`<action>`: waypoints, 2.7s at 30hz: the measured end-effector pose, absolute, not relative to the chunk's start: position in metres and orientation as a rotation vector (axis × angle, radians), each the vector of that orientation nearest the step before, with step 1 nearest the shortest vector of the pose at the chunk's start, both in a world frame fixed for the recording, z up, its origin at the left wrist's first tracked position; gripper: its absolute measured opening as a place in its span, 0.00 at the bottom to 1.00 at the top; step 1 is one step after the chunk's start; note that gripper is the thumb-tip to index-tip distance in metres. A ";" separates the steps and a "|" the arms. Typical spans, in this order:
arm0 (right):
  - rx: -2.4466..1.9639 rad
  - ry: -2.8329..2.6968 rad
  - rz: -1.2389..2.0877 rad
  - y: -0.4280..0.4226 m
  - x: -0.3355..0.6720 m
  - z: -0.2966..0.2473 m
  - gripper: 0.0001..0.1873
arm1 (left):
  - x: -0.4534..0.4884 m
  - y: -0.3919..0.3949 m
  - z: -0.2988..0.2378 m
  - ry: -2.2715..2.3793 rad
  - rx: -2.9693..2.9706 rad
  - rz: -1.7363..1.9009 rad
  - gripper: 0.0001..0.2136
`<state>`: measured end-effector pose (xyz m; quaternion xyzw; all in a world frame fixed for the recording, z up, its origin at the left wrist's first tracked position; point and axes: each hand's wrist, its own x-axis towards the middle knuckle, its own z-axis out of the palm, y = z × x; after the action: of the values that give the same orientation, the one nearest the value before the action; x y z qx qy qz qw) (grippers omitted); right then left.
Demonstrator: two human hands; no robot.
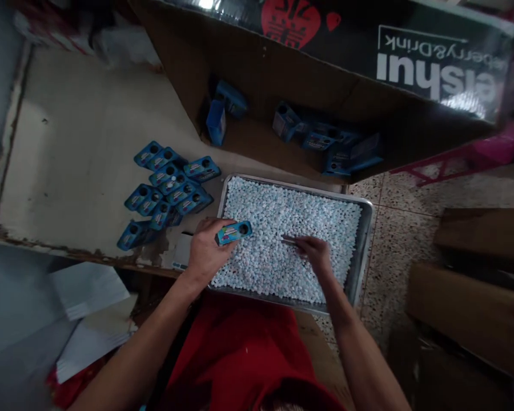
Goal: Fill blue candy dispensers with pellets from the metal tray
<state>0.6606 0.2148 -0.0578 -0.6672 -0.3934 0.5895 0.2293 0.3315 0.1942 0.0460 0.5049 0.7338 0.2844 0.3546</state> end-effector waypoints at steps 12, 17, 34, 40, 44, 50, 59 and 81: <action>-1.626 -0.883 1.818 0.261 0.649 0.012 0.16 | 0.331 0.190 0.039 2.003 1.465 0.523 0.19; -1.628 -1.247 1.743 0.289 0.634 0.085 0.11 | 0.354 0.202 0.046 1.929 1.379 0.690 0.18; -2.016 -1.170 1.132 0.256 0.765 0.037 0.17 | 0.365 0.215 0.001 1.478 1.158 0.937 0.17; -1.825 -1.059 1.482 0.262 0.683 -0.066 0.18 | 0.363 0.208 0.013 1.504 1.019 0.892 0.17; -1.701 -0.892 1.721 0.277 0.641 -0.069 0.20 | 0.350 0.195 0.020 1.627 0.984 0.836 0.18; -1.602 -0.867 1.885 0.287 0.676 -0.012 0.17 | 0.342 0.187 0.016 1.816 1.206 0.714 0.17; -1.606 -1.418 1.775 0.313 0.662 0.095 0.12 | 0.374 0.206 0.026 1.821 1.422 0.709 0.18; -2.254 -1.271 1.253 0.171 0.845 0.008 0.19 | 0.253 0.157 -0.023 2.510 1.226 0.967 0.18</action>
<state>0.8447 0.1715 0.0081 -0.7770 -0.4383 0.4319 0.1329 0.2529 0.1569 -0.0229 0.4130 0.8455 0.3256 0.0927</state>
